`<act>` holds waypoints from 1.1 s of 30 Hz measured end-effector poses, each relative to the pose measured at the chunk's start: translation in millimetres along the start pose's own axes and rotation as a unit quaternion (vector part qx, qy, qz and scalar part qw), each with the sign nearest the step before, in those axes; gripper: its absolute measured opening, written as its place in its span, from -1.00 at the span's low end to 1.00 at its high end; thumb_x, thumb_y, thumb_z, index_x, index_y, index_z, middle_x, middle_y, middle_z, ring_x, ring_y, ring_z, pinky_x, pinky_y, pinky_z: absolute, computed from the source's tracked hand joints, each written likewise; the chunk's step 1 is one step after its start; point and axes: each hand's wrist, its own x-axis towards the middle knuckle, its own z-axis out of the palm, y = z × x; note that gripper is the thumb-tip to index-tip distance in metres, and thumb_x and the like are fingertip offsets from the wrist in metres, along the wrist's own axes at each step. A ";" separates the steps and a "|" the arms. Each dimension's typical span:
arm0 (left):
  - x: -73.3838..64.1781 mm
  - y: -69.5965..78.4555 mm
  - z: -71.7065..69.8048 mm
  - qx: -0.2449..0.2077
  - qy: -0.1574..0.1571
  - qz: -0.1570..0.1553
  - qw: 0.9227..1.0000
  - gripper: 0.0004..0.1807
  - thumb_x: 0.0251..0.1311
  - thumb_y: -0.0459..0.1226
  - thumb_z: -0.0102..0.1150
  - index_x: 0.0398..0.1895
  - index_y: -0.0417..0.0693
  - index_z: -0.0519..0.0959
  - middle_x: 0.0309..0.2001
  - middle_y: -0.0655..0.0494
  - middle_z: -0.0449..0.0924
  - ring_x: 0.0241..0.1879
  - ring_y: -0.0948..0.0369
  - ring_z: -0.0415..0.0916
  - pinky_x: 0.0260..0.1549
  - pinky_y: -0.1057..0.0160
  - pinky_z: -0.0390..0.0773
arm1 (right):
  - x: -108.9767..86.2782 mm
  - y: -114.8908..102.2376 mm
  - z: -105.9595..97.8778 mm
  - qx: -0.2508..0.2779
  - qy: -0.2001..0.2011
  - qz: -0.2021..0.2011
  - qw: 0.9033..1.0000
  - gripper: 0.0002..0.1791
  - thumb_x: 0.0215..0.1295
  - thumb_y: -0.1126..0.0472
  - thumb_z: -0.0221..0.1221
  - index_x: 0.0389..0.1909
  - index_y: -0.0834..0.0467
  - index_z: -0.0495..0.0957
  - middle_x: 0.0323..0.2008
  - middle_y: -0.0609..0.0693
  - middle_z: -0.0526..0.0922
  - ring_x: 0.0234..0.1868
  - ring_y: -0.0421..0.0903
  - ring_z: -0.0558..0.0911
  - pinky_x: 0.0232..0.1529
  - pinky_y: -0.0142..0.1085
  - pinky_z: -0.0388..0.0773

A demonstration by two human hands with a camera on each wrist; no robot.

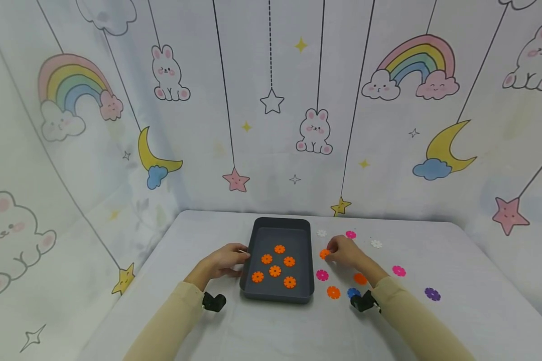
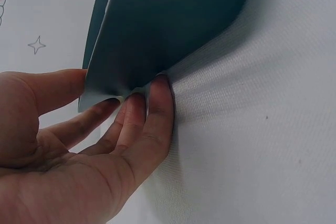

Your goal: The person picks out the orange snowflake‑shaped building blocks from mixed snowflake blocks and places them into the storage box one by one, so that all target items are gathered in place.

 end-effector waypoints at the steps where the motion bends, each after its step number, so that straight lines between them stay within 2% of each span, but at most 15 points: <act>1: 0.0 0.0 0.0 0.001 0.000 0.000 1.000 -0.50 0.49 -0.29 0.12 0.39 -0.32 0.36 0.26 -0.24 0.48 0.23 -0.10 0.49 0.00 -0.05 0.68 | -1.1 -0.8 -0.6 0.000 0.002 -0.002 1.000 -0.75 0.23 0.31 0.39 -0.14 0.31 0.60 -0.31 0.06 0.60 -0.28 -0.03 0.53 -0.17 -0.20 0.62; 8: -0.1 -0.2 -1.1 0.000 -0.002 0.002 1.000 -0.50 0.49 -0.29 0.12 0.39 -0.33 0.36 0.27 -0.25 0.47 0.24 -0.11 0.48 -0.01 -0.05 0.69 | -8.9 -4.8 -5.8 0.004 0.015 -0.004 1.000 -0.84 0.30 0.33 0.33 -0.15 0.29 0.63 -0.31 0.03 0.64 -0.30 -0.05 0.57 -0.19 -0.22 0.66; 17: 0.7 -0.7 -1.4 -0.001 -0.003 0.002 1.000 -0.49 0.48 -0.28 0.13 0.39 -0.33 0.36 0.26 -0.25 0.47 0.22 -0.09 0.49 -0.03 -0.03 0.69 | -13.0 -19.9 -17.2 0.010 0.019 -0.053 0.998 -0.93 0.30 0.35 0.31 -0.24 0.27 0.67 -0.36 0.01 0.68 -0.33 -0.03 0.63 -0.20 -0.21 0.66; 25: 0.5 -1.6 -2.3 -0.003 -0.004 0.002 1.000 -0.48 0.47 -0.28 0.14 0.40 -0.32 0.36 0.28 -0.24 0.47 0.24 -0.10 0.48 -0.01 -0.05 0.68 | -10.3 -54.8 -17.5 0.045 0.007 -0.102 0.994 -0.94 0.29 0.39 0.30 -0.26 0.31 0.68 -0.42 0.05 0.73 -0.30 0.17 0.74 -0.28 -0.15 0.72; 29: 0.7 -1.0 -2.2 -0.001 -0.004 0.004 1.000 -0.48 0.48 -0.27 0.13 0.40 -0.32 0.36 0.28 -0.24 0.47 0.25 -0.11 0.48 -0.01 -0.05 0.68 | -5.6 -74.7 -12.8 0.066 -0.007 -0.115 0.991 -0.93 0.29 0.41 0.29 -0.23 0.33 0.67 -0.40 0.06 0.74 -0.32 0.13 0.75 -0.24 -0.11 0.74; 33: 0.1 0.0 -1.2 0.001 -0.001 0.001 1.000 -0.49 0.48 -0.28 0.13 0.40 -0.31 0.36 0.26 -0.24 0.48 0.22 -0.09 0.49 -0.02 -0.04 0.69 | 1.8 -92.5 -4.2 0.078 -0.015 -0.132 0.988 -0.90 0.28 0.41 0.29 -0.21 0.32 0.68 -0.38 0.05 0.74 -0.33 0.08 0.76 -0.25 -0.16 0.74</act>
